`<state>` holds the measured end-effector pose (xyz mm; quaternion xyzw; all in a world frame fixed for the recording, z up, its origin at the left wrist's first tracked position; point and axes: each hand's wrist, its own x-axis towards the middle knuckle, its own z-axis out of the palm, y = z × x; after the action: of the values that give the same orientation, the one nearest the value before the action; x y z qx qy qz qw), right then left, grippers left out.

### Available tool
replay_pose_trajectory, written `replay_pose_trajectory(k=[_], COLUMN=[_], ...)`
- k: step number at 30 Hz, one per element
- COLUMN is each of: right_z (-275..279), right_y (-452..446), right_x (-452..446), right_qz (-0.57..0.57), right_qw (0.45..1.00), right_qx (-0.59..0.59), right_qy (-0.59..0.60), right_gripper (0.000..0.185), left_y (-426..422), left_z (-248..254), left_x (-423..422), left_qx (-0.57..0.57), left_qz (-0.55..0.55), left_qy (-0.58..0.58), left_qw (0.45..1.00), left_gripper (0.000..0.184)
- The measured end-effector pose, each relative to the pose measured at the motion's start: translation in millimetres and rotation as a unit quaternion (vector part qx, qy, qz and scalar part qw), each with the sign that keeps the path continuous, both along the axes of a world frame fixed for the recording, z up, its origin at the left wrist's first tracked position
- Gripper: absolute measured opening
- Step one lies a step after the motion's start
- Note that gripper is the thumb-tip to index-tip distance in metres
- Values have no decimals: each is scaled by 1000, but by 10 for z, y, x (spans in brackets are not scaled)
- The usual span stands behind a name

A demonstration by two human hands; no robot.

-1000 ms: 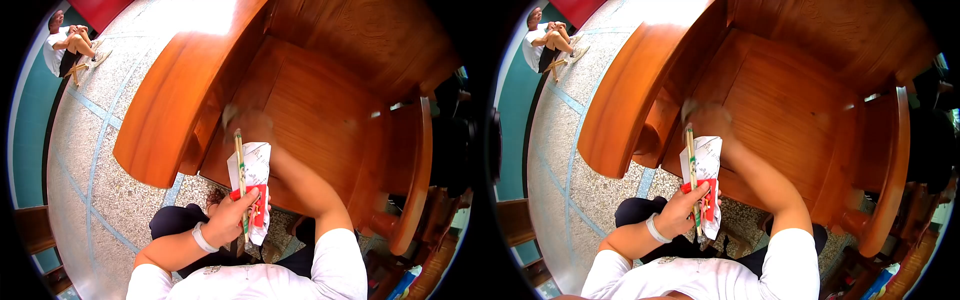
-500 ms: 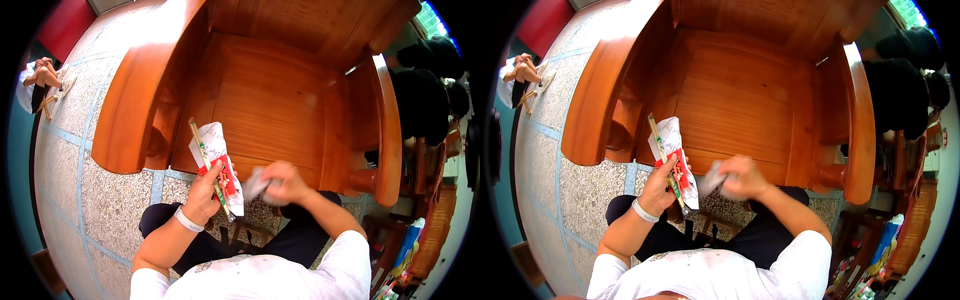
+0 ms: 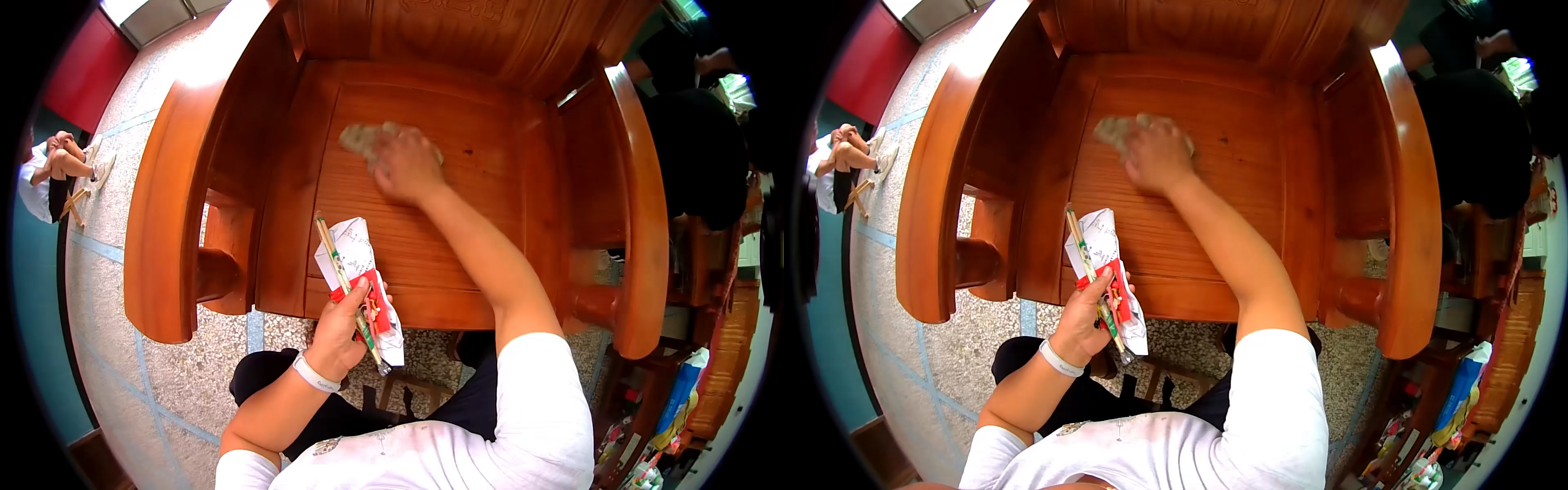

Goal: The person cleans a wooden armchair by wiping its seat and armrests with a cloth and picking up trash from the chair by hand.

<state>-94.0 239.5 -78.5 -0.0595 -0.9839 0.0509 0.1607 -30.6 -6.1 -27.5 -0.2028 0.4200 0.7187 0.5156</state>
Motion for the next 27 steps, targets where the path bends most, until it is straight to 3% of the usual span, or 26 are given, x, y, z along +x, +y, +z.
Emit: replay_pose_trajectory(k=[2, 4, 5, 7, 10, 16, 18, 21, 23, 25, 27], right_z=[178, 359, 330, 248, 347, 288, 332, 159, -132, 434, 114], right_y=[216, 526, 711, 1296, 1690, 1456, 1256, 1045, 1025, 511, 422], right_x=[-231, -313, -346, -72, 671, 1199, 1324, 1718, 2002, 2041, 2359], right_qz=[-132, -232, -366, -435, -424, -468, -491, -475, -430, -470, -458], right_qw=[989, 965, 922, 890, 904, 866, 828, 862, 870, 819, 865], right_qx=[-24, 35, -40, 7, -4, 63, 49, 27, 128, -67, -21], right_qy=[-62, -121, -124, -133, -63, -163, -266, -177, -205, -322, -203], right_gripper=[36, 39, 46, 52, 48, 52, 49, 51, 51, 52, 51], left_y=[17, 16, -48, -68, -73, -23, -28, -64, -61, -64, -77], left_z=[-32, -39, -35, -28, -13, -100, -142, -126, -213, -249, -332], left_x=[-2, -13, -29, -44, -57, -29, -16, 4, 1, 6, -8], left_qx=[-1, -6, 0, 3, 10, 8, 18, 36, 49, 49, 69], left_qz=[-3, -2, -6, -1, -21, -20, -16, -15, -17, -10, -19], left_qy=[-8, -8, -5, -6, -5, 12, 29, 50, 66, 68, 60], left_qw=[1000, 1000, 1000, 1000, 1000, 1000, 999, 998, 996, 996, 996], left_gripper=[19, 19, 19, 19, 20, 20, 19, 20, 20, 20, 18])
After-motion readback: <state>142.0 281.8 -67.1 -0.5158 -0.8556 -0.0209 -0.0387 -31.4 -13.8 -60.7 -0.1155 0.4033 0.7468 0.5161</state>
